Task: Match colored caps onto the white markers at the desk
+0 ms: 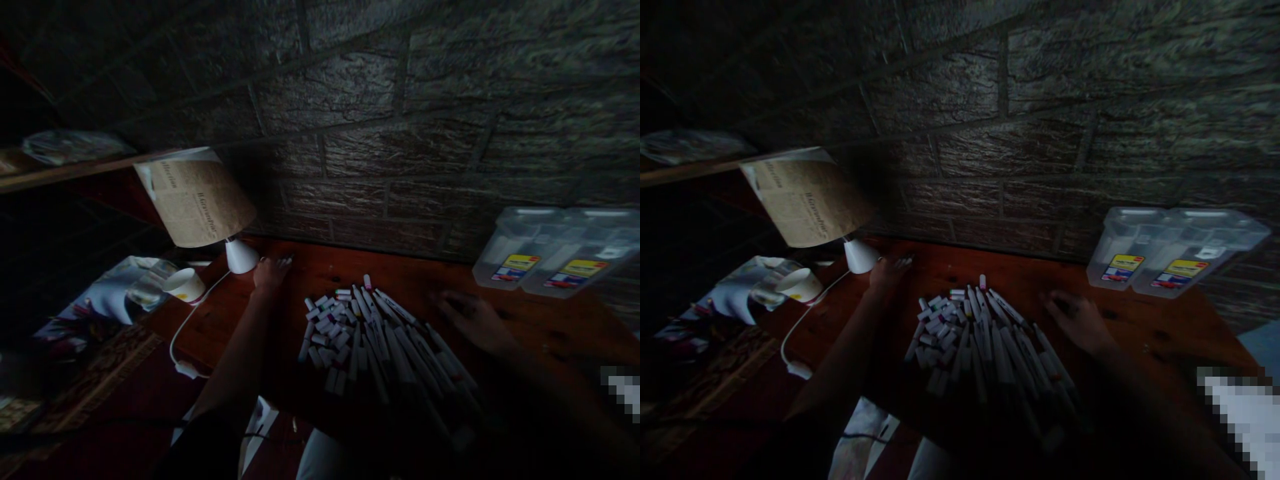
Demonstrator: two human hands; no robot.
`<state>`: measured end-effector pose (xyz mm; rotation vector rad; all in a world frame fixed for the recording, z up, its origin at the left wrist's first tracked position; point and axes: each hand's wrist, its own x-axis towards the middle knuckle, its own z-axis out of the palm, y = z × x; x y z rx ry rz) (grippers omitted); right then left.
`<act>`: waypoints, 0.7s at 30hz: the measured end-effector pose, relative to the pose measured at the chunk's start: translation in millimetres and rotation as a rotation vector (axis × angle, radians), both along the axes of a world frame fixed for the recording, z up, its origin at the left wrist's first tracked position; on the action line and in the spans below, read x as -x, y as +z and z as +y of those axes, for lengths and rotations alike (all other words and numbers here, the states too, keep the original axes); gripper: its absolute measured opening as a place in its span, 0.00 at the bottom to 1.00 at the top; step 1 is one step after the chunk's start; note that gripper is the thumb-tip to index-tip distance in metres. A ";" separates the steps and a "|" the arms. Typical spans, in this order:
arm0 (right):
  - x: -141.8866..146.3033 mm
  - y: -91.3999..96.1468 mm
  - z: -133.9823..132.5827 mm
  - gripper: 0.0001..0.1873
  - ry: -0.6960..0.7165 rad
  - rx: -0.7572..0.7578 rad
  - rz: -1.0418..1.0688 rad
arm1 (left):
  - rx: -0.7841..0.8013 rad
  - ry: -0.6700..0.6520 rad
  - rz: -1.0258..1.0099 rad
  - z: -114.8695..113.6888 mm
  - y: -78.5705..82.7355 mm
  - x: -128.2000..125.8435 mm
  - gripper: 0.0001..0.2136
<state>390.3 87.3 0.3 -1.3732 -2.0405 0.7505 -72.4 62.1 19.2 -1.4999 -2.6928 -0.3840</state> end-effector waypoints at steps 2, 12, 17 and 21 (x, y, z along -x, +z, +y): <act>0.4 -0.5 0.7 0.26 0.003 -0.002 0.001 | -0.023 -0.023 -0.024 -0.8 0.7 0.8 0.18; 0.6 -3.5 2.6 0.26 0.007 -0.008 0.032 | -0.357 -0.423 -0.127 -45.1 48.1 -74.9 0.14; 1.7 0.6 0.7 0.27 0.001 0.000 0.010 | 0.041 -1.028 -0.387 -145.5 91.7 -121.0 0.12; 1.1 -0.2 2.0 0.26 -0.022 -0.035 -0.019 | 0.167 -1.009 -0.465 -158.1 110.4 -107.5 0.13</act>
